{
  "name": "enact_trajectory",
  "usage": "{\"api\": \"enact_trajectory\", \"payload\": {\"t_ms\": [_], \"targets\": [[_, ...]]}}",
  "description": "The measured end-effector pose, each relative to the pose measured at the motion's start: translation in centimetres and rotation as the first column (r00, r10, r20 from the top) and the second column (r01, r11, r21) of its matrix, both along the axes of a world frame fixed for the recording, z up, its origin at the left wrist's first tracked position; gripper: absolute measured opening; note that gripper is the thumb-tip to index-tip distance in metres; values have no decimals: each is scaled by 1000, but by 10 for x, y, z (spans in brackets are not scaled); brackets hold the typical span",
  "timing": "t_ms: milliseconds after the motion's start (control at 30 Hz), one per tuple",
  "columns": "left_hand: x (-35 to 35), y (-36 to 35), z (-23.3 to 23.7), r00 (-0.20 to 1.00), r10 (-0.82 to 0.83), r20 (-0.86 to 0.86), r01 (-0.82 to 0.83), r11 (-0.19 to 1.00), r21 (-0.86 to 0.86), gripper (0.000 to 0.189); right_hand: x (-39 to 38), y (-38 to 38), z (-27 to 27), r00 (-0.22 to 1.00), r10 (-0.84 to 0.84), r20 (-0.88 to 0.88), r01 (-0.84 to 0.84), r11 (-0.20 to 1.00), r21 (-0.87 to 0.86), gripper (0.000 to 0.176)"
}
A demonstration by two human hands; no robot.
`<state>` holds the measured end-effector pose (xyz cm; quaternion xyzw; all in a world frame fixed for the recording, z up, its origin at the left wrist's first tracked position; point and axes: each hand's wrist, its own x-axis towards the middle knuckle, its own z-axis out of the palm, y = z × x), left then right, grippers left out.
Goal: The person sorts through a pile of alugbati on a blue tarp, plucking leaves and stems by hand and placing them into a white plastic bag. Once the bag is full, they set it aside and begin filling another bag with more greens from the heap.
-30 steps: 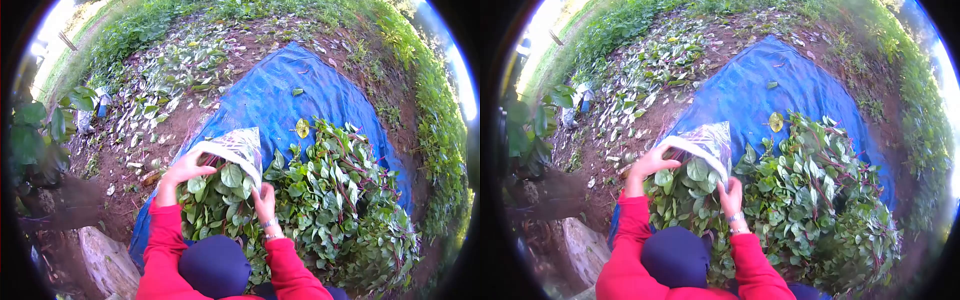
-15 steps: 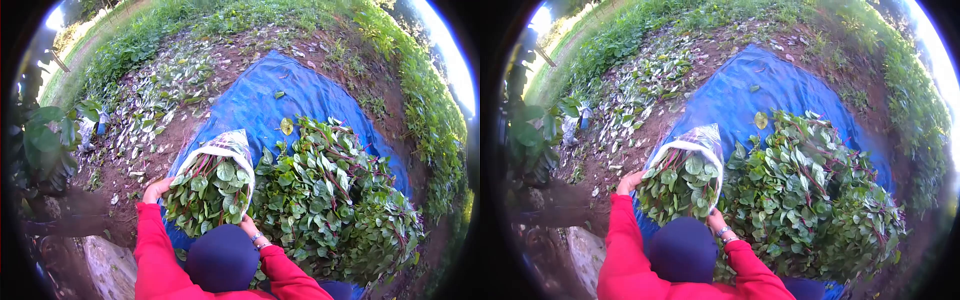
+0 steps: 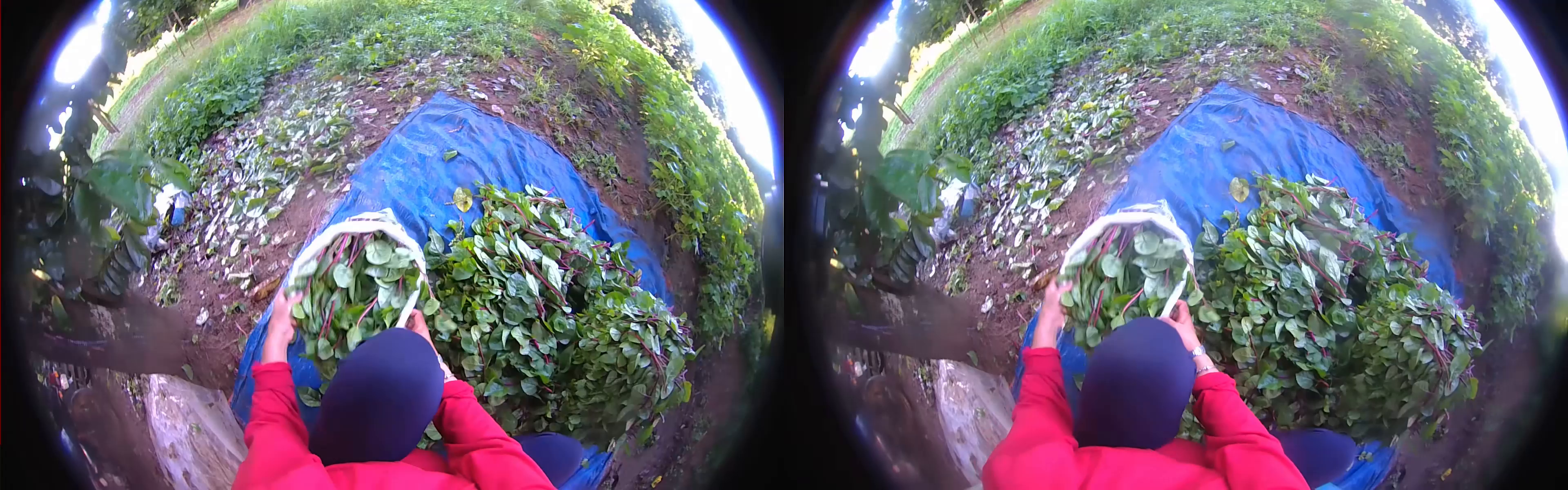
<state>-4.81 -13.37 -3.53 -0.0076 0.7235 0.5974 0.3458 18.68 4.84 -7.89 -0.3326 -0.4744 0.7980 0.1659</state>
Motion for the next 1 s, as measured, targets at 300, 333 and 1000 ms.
{"api": "enact_trajectory", "payload": {"t_ms": [300, 333, 1000], "targets": [[30, -52, -79, 944, -9, -329, 69, 983, 171, 47, -9, 11, 11, 985, -135, 111, 57, 847, 529, 22], [16, -51, -48, 883, -96, -459, -16, 972, -235, 37, -7, 6, 27, 982, -182, 46, 122, 804, 582, 18], [43, 108, 79, 448, -436, -781, 612, 786, -88, 27, 13, -15, 43, 990, 123, 64, -125, 991, 35, 46]]}}
